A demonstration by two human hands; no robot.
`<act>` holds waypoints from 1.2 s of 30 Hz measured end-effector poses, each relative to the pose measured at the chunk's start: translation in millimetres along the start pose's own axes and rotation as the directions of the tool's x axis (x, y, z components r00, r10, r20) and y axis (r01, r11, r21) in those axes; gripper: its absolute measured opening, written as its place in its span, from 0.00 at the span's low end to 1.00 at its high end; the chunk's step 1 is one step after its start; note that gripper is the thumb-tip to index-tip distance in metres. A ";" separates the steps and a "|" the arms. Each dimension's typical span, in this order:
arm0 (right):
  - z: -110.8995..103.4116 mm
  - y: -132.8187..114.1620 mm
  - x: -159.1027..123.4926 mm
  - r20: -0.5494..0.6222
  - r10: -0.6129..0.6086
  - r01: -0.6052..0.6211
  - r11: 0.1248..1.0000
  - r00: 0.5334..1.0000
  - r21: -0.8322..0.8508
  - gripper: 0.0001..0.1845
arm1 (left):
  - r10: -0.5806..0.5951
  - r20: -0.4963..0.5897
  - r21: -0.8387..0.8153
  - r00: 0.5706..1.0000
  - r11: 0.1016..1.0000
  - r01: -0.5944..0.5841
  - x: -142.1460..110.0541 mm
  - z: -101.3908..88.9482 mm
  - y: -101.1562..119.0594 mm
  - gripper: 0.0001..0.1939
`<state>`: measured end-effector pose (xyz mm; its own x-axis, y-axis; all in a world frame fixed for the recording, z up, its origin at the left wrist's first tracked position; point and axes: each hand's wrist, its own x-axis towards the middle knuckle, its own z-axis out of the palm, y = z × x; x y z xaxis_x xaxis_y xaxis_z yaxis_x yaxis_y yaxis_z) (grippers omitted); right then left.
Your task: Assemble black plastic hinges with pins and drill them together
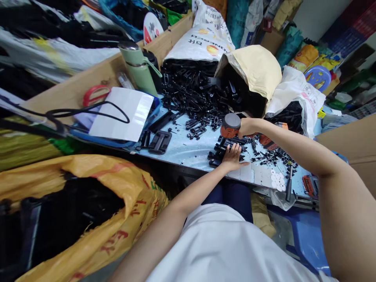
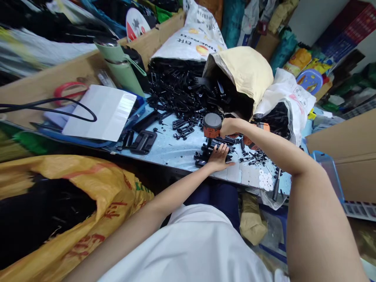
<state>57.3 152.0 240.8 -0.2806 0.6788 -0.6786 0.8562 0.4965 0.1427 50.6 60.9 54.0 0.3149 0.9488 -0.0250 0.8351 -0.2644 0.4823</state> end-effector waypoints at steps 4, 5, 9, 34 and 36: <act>4.4 0.5 -14.1 -0.065 -0.048 0.041 0.993 0.997 -0.106 0.13 | 0.019 -0.075 0.024 0.997 1.000 -0.017 -1.8 -0.1 0.2 0.44; 5.7 -0.5 -17.7 -0.068 -0.062 0.055 0.992 0.996 -0.110 0.13 | 0.024 -0.096 0.023 0.995 0.999 -0.022 -2.7 -0.3 0.2 0.44; 11.5 -10.3 -22.1 0.014 -0.086 0.087 0.994 0.996 -0.069 0.13 | 0.015 -0.090 0.004 0.996 1.000 -0.014 -4.8 -1.8 0.2 0.44; 34.5 -25.1 -21.4 0.025 -0.195 0.186 0.963 0.981 0.196 0.16 | -0.024 0.001 -0.082 1.000 0.996 0.024 -10.5 -10.1 -1.8 0.35; 32.9 1.7 -24.5 0.039 -0.201 0.180 0.937 0.979 0.298 0.14 | 0.012 -0.043 -0.026 0.999 1.000 -0.013 -9.8 -8.7 -5.4 0.36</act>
<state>79.9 118.4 233.9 -0.4295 0.5435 -0.7212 0.8813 0.4264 -0.2035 39.0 54.5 59.3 0.3050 0.9522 0.0186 0.8190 -0.2722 0.5051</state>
